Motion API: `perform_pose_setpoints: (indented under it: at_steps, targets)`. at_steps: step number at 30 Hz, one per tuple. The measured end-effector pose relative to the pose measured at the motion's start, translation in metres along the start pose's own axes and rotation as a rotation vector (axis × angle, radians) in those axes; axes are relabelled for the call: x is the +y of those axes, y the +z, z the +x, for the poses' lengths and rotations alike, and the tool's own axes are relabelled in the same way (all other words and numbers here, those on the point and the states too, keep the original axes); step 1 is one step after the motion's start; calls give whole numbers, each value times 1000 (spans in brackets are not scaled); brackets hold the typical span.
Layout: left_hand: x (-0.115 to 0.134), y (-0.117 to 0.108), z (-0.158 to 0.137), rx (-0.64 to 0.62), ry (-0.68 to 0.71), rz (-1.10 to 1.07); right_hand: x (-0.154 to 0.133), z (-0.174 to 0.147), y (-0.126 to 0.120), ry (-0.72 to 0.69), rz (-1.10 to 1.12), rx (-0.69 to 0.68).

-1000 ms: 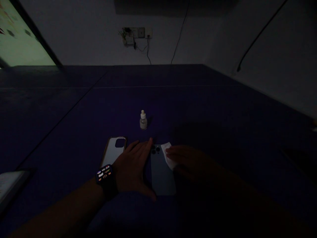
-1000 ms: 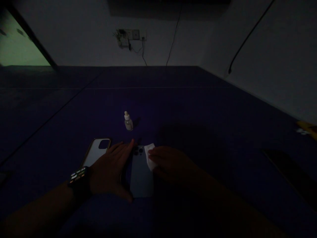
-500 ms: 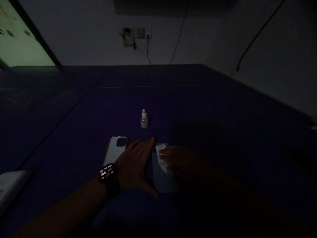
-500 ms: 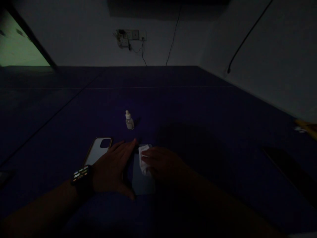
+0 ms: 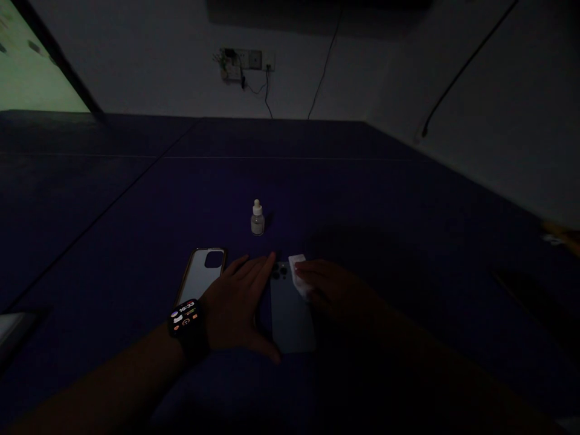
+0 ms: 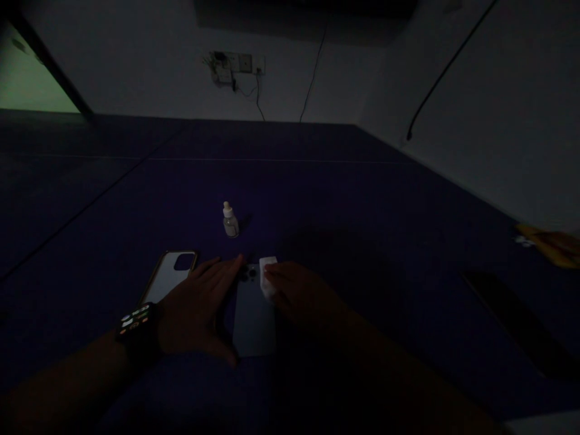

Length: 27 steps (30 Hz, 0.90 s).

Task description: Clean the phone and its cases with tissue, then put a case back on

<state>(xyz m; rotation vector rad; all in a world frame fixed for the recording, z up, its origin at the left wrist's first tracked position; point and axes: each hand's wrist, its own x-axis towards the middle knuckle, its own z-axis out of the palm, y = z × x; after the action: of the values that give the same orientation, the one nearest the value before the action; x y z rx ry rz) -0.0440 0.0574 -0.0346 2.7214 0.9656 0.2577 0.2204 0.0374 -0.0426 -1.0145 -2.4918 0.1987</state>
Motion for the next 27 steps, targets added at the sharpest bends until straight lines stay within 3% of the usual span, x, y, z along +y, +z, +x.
perform_pose_setpoints:
  at_steps: [5, 10, 15, 20, 24, 27]
  targets:
    - [1, -1, 0, -7, -1, -6, -9, 0, -4, -128, 25, -134]
    - [0, 1, -1, 5, -1, -11, 1, -2, -1, 14, -9, -17]
    - [0, 1, -1, 3, 3, -2, 0, -4, -3, -89, -1, -77]
    - [-1, 1, 0, -2, 5, 17, -2, -2, -6, -8, -74, -56]
    - [-1, 0, 0, -14, 10, 11, -3, -2, -6, -133, -34, -102]
    - [0, -1, 0, -10, 7, 5, -2, -1, -4, -68, -85, -64]
